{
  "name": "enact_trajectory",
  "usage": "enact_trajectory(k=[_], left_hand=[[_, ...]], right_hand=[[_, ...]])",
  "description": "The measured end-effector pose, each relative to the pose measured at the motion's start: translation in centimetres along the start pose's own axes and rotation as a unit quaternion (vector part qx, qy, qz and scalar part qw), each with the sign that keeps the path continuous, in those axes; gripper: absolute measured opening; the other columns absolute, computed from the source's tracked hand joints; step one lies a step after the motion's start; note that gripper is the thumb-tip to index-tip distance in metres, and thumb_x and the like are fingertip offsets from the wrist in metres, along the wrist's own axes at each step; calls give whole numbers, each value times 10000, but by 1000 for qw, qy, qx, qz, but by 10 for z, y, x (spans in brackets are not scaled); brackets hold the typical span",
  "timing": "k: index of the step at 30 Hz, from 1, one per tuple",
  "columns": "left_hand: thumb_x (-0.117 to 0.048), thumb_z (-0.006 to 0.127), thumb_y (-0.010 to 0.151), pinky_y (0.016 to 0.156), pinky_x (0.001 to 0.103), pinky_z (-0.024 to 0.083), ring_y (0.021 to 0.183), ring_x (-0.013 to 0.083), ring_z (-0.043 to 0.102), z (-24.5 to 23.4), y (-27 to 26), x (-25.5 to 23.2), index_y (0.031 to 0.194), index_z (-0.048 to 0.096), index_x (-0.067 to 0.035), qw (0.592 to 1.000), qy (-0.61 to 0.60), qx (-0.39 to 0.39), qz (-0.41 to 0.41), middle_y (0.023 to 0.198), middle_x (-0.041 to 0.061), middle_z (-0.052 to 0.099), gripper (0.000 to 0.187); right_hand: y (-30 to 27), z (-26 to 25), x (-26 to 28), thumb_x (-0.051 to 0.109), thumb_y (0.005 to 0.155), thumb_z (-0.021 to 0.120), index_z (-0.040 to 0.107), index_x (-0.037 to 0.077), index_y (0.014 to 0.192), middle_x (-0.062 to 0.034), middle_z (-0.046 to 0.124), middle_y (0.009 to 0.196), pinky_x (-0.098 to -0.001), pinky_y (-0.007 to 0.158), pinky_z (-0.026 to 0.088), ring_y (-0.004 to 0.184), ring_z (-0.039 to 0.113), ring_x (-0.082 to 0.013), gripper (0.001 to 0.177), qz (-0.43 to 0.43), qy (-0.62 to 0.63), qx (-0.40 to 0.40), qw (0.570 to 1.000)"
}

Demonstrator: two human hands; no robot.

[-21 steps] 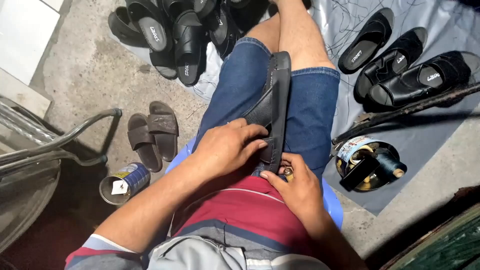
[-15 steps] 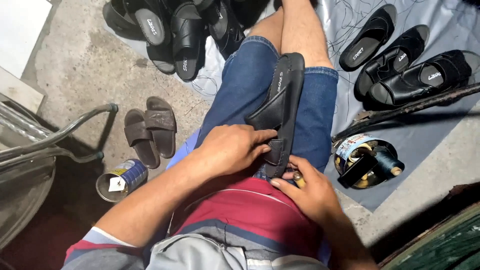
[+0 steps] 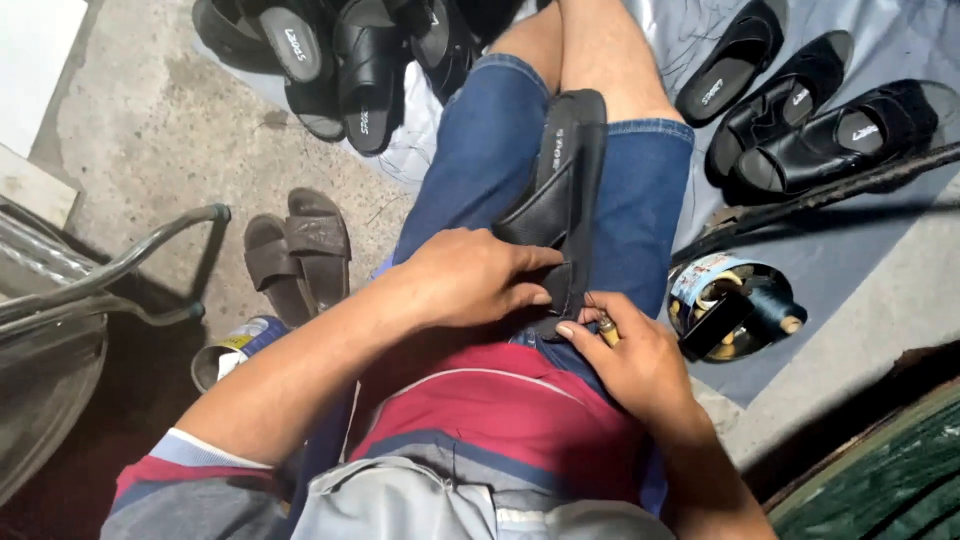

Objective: Hand-stitching the sole of a black sandal to repair it using a needle and thread.

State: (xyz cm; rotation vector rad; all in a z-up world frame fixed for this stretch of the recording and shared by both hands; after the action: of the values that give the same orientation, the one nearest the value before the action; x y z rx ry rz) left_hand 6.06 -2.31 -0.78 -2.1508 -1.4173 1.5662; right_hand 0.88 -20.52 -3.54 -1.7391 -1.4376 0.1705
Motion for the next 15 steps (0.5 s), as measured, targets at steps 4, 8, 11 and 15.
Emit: enact_trajectory(k=[4, 8, 11, 15], left_hand=[[-382, 495, 854, 701, 481, 521, 881, 368, 640, 1, 11, 3, 1216, 557, -182, 999, 52, -3, 7, 949, 161, 669, 418], [-385, 427, 879, 694, 432, 520, 779, 329, 657, 6, 21, 10, 1196, 561, -147, 998, -11, 58, -34, 785, 119, 676, 419], [-364, 451, 890, 568, 311, 499, 531, 183, 615, 2, 21, -6, 951, 576, -99, 986, -34, 154, -54, 610, 45, 669, 299], [-330, 498, 880, 404, 271, 450, 487, 166, 567, 51, 41, 10, 983, 508, -9, 913, -80, 390, -94, 780, 125, 684, 337]], right_hand=[[-2, 3, -1, 356, 672, 748, 655, 241, 972, 59, 701, 864, -335, 726, 504, 824, 654, -189, 335, -6, 17, -26, 1000], [-4, 17, -5, 313, 685, 743, 639, 189, 968, 13, 699, 818, -365, 661, 511, 738, 662, -197, 326, -58, 37, -37, 997], [-7, 28, -13, 349, 709, 682, 595, 184, 977, 27, 681, 808, -337, 636, 488, 653, 630, -181, 327, -76, 41, -29, 996], [-1, 39, -25, 370, 699, 697, 560, 248, 945, 66, 671, 799, -298, 668, 478, 717, 654, -160, 307, -119, 29, -31, 992]])
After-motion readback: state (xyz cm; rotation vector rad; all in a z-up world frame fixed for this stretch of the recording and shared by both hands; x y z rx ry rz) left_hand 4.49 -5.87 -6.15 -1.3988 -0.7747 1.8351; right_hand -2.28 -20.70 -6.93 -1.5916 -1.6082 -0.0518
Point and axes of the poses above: each hand's wrist, its own y-axis towards the middle knuckle, its own z-axis out of the palm, x = y × z, the point moved 5 cm from there along y, towards the middle knuckle
